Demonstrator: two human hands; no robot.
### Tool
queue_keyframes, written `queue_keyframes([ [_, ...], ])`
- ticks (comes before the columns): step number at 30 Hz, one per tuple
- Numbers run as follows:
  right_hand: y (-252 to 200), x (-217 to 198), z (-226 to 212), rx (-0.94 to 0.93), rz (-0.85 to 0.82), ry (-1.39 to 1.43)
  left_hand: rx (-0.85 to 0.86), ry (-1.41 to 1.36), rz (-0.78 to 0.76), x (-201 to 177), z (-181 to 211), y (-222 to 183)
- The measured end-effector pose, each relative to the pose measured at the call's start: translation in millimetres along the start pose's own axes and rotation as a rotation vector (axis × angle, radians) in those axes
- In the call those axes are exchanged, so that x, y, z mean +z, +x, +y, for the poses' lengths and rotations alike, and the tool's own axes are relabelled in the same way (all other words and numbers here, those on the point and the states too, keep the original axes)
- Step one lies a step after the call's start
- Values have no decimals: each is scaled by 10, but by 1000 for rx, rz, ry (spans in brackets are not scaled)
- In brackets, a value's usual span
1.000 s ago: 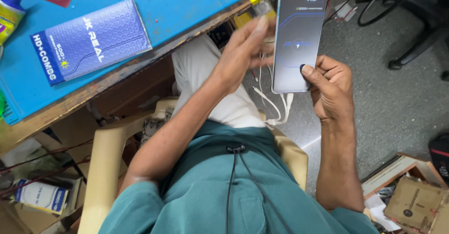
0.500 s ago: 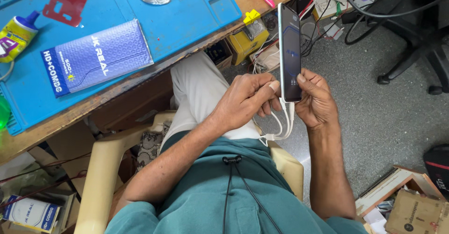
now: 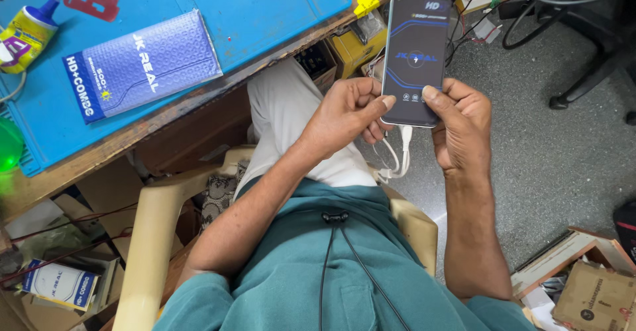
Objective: The person holds a smartphone connected to a power source and navigates the screen. They then place the phone on a workbench and use a screwdriver to unscrew components from the back of the device, removing a small black part.
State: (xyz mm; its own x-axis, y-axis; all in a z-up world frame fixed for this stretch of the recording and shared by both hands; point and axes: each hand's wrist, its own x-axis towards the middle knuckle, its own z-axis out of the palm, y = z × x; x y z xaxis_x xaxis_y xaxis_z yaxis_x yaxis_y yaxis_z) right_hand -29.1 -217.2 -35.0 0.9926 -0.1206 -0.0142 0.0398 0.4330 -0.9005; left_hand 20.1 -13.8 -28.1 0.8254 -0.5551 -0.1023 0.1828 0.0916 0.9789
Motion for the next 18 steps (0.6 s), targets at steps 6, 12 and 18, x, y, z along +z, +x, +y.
queue_keyframes([
  [6,2,35,-42,112,-87,39,-45,-138,28,-81,-82,18],
  [12,-46,63,-108,131,-149,-3,-58,-162,52,-81,-99,12],
  [18,-77,17,-70,82,-150,-148,-11,4,6,-120,-159,-26],
])
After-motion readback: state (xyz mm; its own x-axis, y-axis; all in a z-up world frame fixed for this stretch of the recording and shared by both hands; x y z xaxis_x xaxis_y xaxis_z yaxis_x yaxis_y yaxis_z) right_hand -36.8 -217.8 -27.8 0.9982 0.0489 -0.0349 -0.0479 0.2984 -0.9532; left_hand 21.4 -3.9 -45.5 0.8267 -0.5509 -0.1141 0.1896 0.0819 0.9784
